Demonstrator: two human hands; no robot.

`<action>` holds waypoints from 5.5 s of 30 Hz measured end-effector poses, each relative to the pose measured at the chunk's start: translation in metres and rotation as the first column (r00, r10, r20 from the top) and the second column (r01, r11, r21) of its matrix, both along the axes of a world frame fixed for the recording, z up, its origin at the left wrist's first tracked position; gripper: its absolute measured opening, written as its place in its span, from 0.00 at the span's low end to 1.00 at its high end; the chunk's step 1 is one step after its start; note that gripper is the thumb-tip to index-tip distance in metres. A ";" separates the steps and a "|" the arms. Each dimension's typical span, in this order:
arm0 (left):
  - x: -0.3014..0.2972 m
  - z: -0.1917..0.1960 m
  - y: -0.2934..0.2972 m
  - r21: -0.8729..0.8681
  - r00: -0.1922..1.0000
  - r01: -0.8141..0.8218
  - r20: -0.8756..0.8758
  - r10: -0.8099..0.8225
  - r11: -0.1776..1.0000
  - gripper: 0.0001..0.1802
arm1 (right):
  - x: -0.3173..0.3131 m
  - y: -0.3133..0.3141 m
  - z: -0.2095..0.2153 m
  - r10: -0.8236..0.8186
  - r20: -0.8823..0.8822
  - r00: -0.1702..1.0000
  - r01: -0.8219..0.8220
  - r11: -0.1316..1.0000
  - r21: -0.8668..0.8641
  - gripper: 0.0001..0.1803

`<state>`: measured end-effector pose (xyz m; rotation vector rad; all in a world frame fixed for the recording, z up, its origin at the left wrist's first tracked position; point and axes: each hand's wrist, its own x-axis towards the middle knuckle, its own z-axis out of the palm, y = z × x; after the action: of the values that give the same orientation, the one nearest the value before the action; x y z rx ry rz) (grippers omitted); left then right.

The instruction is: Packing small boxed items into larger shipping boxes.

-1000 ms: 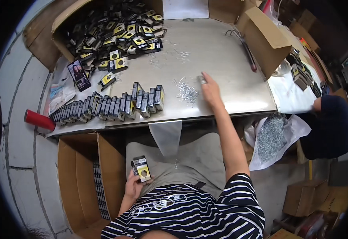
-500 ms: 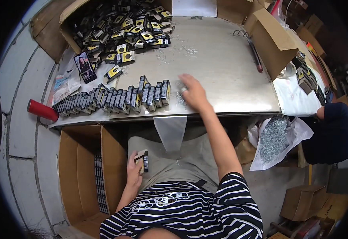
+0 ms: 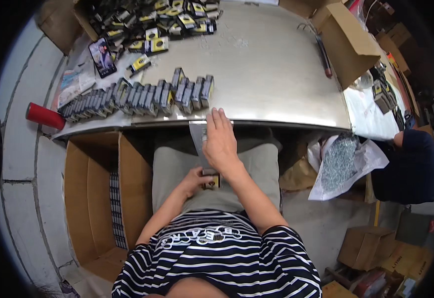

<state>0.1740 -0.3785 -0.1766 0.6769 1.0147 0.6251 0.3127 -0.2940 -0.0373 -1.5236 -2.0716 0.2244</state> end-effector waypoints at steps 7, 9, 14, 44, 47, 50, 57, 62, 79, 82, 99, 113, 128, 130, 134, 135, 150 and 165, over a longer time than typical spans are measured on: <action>0.007 0.001 -0.005 -0.202 0.912 -0.075 0.381 0.149 0.976 0.22 | 0.000 0.007 0.010 0.206 -0.001 0.979 -0.205 0.977 0.050 0.35; 0.005 -0.003 -0.005 -0.260 0.906 -0.108 0.371 0.203 0.960 0.23 | 0.001 -0.006 0.006 0.202 0.006 0.979 -0.202 0.979 0.038 0.34; 0.004 -0.009 -0.007 -0.175 0.919 -0.140 0.343 0.194 0.975 0.24 | 0.024 -0.054 0.011 0.221 -0.077 0.972 -0.224 0.974 -0.027 0.31; 0.002 0.130 -0.019 0.428 0.989 0.011 0.126 -0.072 0.904 0.27 | 0.045 -0.057 0.029 0.272 -0.537 0.799 -0.482 0.823 -0.301 0.30; 0.008 0.148 -0.030 0.435 0.977 -0.197 0.164 0.138 0.878 0.29 | 0.039 -0.060 0.034 0.165 -0.699 0.696 -0.459 0.851 -0.256 0.29; 0.012 0.156 -0.035 0.529 0.932 -0.363 0.207 0.298 0.767 0.31 | 0.038 -0.063 0.039 -0.017 -0.962 0.273 -0.524 0.836 -0.163 0.33; 0.011 0.175 -0.017 0.989 0.863 0.145 -0.139 0.485 0.026 0.36 | 0.022 -0.061 0.057 -0.156 -0.986 0.058 -0.709 0.689 -0.151 0.36; -0.001 0.167 -0.011 0.936 0.762 0.339 -0.329 0.558 0.089 0.36 | 0.028 -0.051 0.065 -0.147 -0.987 0.059 -0.807 0.575 -0.134 0.29; 0.002 0.175 -0.003 0.747 0.911 -0.196 -0.102 0.401 0.635 0.41 | 0.023 -0.058 0.044 0.030 -0.881 0.472 -0.455 0.864 -0.214 0.10; 0.004 0.177 -0.004 0.810 0.896 -0.057 -0.217 0.388 0.584 0.42 | 0.032 -0.056 0.042 -0.101 -0.905 0.414 -0.457 0.837 -0.302 0.11; 0.007 0.187 0.009 0.741 0.954 -0.085 -0.131 0.268 0.666 0.23 | 0.054 -0.055 0.048 0.066 -0.840 0.539 -0.482 0.842 -0.243 0.13; 0.006 0.171 0.016 0.665 0.927 -0.342 0.121 0.356 0.664 0.18 | 0.018 -0.049 0.038 0.092 -0.875 0.475 -0.436 0.889 -0.142 0.14; -0.027 0.186 0.038 0.814 0.799 -0.267 -0.113 0.591 0.516 0.16 | 0.074 0.034 0.073 0.020 -0.897 0.442 0.240 0.961 0.140 0.11; -0.031 0.195 0.056 0.908 0.756 -0.102 -0.194 0.625 0.405 0.17 | 0.085 0.053 0.055 0.072 -0.941 0.330 0.407 0.889 0.211 0.11; -0.029 0.215 0.101 0.942 0.586 0.296 -0.312 0.748 0.162 0.23 | 0.089 0.089 0.018 -0.049 -0.432 0.900 0.085 0.994 0.064 0.15; -0.026 0.220 0.106 0.929 0.567 0.332 -0.336 0.752 0.165 0.25 | 0.084 0.089 0.028 -0.041 -0.690 0.723 0.073 0.997 0.016 0.17; -0.004 0.196 0.183 0.650 0.258 0.604 -0.707 0.659 0.461 0.19 | 0.033 0.099 0.049 0.190 -0.366 0.911 -0.172 0.982 0.082 0.32; -0.018 0.188 0.174 0.776 0.309 0.498 -0.575 0.758 0.386 0.21 | -0.005 0.092 0.057 0.235 -0.016 0.972 -0.233 0.947 -0.223 0.47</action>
<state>0.1558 -0.2049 0.0114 2.2861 1.9105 1.0445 0.3074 -0.2023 0.0193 -1.4004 -2.2997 0.5569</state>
